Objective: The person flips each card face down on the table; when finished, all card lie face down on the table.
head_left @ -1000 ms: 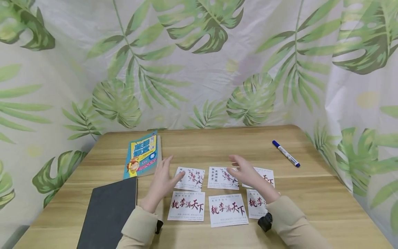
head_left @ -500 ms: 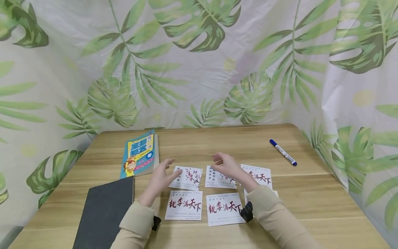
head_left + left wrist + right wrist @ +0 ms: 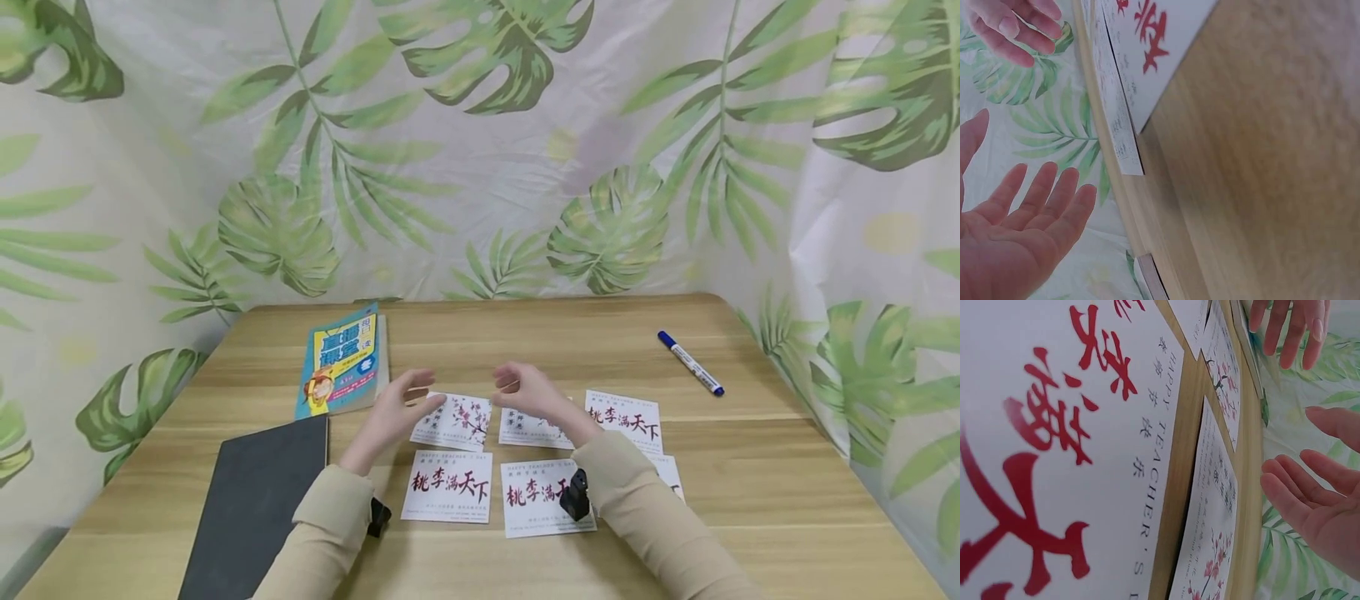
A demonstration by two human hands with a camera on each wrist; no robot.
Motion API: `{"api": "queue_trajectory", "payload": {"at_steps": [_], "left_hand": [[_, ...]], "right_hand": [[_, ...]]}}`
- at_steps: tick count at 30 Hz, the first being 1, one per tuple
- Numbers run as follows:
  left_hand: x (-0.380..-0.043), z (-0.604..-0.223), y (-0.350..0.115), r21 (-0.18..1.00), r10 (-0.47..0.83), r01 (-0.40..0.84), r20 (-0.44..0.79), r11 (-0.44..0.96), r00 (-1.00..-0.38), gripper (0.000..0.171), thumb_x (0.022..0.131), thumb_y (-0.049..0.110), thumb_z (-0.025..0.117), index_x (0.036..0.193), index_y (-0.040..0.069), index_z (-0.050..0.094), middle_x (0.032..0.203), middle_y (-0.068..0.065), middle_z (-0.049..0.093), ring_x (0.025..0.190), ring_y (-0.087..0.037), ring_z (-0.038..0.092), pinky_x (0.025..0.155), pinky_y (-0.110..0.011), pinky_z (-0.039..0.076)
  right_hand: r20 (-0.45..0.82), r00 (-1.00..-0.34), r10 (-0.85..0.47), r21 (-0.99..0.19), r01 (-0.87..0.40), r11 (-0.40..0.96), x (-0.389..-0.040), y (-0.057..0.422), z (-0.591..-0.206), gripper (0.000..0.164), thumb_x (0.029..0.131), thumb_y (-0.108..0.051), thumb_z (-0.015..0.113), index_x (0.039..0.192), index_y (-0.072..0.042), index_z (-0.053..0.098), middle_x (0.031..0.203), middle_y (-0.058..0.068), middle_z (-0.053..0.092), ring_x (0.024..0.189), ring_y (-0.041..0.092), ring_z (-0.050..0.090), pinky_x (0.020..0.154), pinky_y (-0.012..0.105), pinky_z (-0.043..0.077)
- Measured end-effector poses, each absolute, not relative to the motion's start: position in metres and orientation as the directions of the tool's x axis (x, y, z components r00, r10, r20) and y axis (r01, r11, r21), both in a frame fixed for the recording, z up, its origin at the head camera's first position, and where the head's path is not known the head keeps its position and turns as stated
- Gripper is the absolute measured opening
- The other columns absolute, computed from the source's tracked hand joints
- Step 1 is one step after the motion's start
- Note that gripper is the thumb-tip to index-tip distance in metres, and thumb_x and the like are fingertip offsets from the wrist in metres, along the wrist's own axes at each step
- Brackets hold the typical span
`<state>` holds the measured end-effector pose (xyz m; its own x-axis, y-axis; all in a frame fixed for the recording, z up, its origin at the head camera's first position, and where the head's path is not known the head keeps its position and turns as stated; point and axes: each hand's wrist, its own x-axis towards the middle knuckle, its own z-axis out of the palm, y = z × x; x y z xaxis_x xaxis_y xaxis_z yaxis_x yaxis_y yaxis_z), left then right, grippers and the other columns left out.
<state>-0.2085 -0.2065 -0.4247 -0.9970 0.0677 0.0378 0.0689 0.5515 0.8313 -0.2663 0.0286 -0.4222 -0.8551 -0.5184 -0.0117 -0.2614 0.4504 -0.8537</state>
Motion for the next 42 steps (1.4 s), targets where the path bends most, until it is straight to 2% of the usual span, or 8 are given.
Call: {"api": "queue_trajectory", "payload": {"at_steps": [7,15,19,28,33,35,38,42], "left_hand": [[-0.223,-0.431,-0.210,0.838,0.088,0.041,-0.009,0.544,-0.996,0.055,0.086,0.018,0.067,0.133,0.000,0.046,0.134,-0.023,0.051,0.123,-0.042,0.049,0.103,-0.049,0.042],[-0.238,-0.435,-0.204,0.799,0.093,-0.005,-0.077,0.601,-0.993,0.062,0.081,0.016,0.072,0.135,0.002,0.045,0.135,-0.021,0.051,0.123,-0.041,0.049,0.102,-0.050,0.042],[-0.238,-0.436,-0.205,0.758,0.091,-0.012,-0.094,0.652,-0.991,0.064,0.077,0.011,0.074,0.134,0.002,0.046,0.134,-0.021,0.051,0.121,-0.040,0.050,0.102,-0.049,0.043],[-0.235,-0.436,-0.210,0.644,0.122,0.035,-0.092,0.764,-0.988,0.066,0.070,0.008,0.079,0.128,-0.003,0.051,0.124,-0.022,0.055,0.114,-0.037,0.051,0.100,-0.051,0.042],[-0.236,-0.435,-0.210,0.615,0.127,0.043,-0.094,0.787,-0.987,0.061,0.071,0.008,0.079,0.126,-0.001,0.054,0.123,-0.021,0.054,0.114,-0.035,0.048,0.100,-0.051,0.041],[-0.237,-0.436,-0.210,0.613,0.125,0.039,-0.097,0.789,-0.987,0.060,0.072,0.009,0.078,0.126,0.000,0.055,0.123,-0.021,0.054,0.114,-0.035,0.048,0.099,-0.050,0.041],[-0.237,-0.435,-0.209,0.611,0.121,0.034,-0.101,0.791,-0.988,0.061,0.071,0.008,0.079,0.126,0.001,0.054,0.122,-0.021,0.053,0.112,-0.034,0.048,0.097,-0.050,0.042],[-0.237,-0.435,-0.206,0.612,0.114,0.023,-0.109,0.791,-0.987,0.062,0.071,0.007,0.078,0.127,0.001,0.053,0.123,-0.022,0.053,0.111,-0.034,0.049,0.096,-0.050,0.043]], "right_hand": [[-0.040,-0.836,-0.548,-0.834,-0.274,0.478,-0.271,0.016,-0.425,0.051,0.077,-0.004,0.072,0.121,0.011,0.051,0.116,0.028,0.060,0.105,0.036,0.062,0.087,0.035,0.054],[-0.076,-0.844,-0.531,-0.829,-0.243,0.504,-0.281,0.008,-0.430,0.050,0.074,-0.003,0.074,0.119,0.010,0.054,0.112,0.026,0.062,0.104,0.035,0.062,0.088,0.034,0.054],[-0.100,-0.836,-0.539,-0.796,-0.258,0.548,-0.281,0.002,-0.433,0.048,0.073,-0.005,0.076,0.116,0.008,0.057,0.110,0.022,0.064,0.101,0.030,0.062,0.087,0.032,0.053],[-0.124,-0.818,-0.562,-0.707,-0.324,0.628,-0.278,-0.011,-0.431,0.049,0.070,-0.008,0.079,0.113,0.005,0.060,0.109,0.018,0.064,0.103,0.029,0.060,0.093,0.037,0.050],[-0.142,-0.824,-0.548,-0.670,-0.328,0.666,-0.279,-0.017,-0.432,0.051,0.066,-0.006,0.082,0.111,0.005,0.059,0.111,0.017,0.063,0.104,0.030,0.059,0.094,0.039,0.048],[-0.150,-0.828,-0.540,-0.652,-0.328,0.684,-0.280,-0.019,-0.432,0.050,0.064,-0.005,0.083,0.108,0.004,0.060,0.110,0.017,0.063,0.101,0.028,0.059,0.092,0.038,0.049],[-0.184,-0.836,-0.518,-0.608,-0.317,0.728,-0.281,-0.022,-0.428,0.046,0.064,-0.007,0.083,0.103,0.002,0.060,0.102,0.012,0.062,0.090,0.023,0.056,0.081,0.033,0.050],[-0.237,-0.844,-0.482,-0.541,-0.297,0.787,-0.281,-0.023,-0.424,0.042,0.065,-0.012,0.085,0.098,-0.001,0.061,0.092,0.005,0.060,0.080,0.017,0.050,0.069,0.026,0.046]]}}
